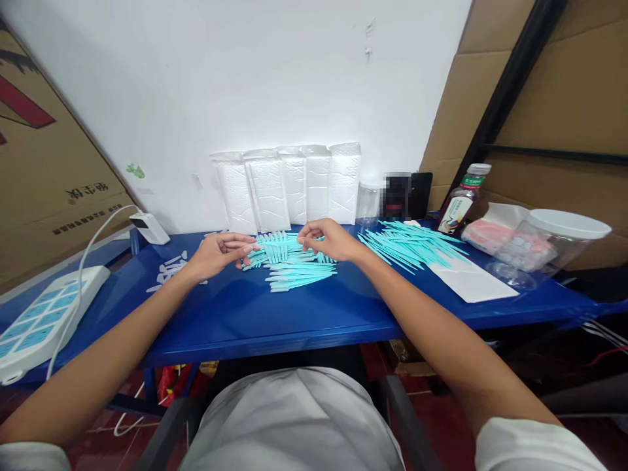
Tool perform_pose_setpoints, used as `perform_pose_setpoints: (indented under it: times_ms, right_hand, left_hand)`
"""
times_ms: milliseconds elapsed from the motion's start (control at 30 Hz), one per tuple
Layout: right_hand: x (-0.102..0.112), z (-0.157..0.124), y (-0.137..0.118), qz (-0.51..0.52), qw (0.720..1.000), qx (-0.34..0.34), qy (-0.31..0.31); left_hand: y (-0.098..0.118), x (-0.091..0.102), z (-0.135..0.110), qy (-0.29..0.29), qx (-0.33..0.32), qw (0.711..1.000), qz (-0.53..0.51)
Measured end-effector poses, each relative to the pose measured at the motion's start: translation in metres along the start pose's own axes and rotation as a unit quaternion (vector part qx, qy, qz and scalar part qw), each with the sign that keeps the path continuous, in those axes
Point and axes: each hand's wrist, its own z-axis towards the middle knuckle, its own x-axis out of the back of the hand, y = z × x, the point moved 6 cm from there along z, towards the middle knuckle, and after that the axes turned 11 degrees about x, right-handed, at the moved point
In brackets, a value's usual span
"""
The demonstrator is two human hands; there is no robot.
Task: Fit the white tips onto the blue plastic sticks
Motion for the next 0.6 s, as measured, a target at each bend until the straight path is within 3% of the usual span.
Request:
perform_pose_setpoints:
  times_ms: [433,600]
  right_hand:
    - [0.003,0.0,0.001,0.001,1.0,0.001,0.013]
    - [-0.008,0.0,0.003,0.024,1.0,0.013,-0.007]
  left_hand:
    - [0.002,-0.002,-0.001,0.004,-0.004,1.0,0.005]
    - [0.003,-0.006,-0.001,-0.005,-0.003,1.0,0.007]
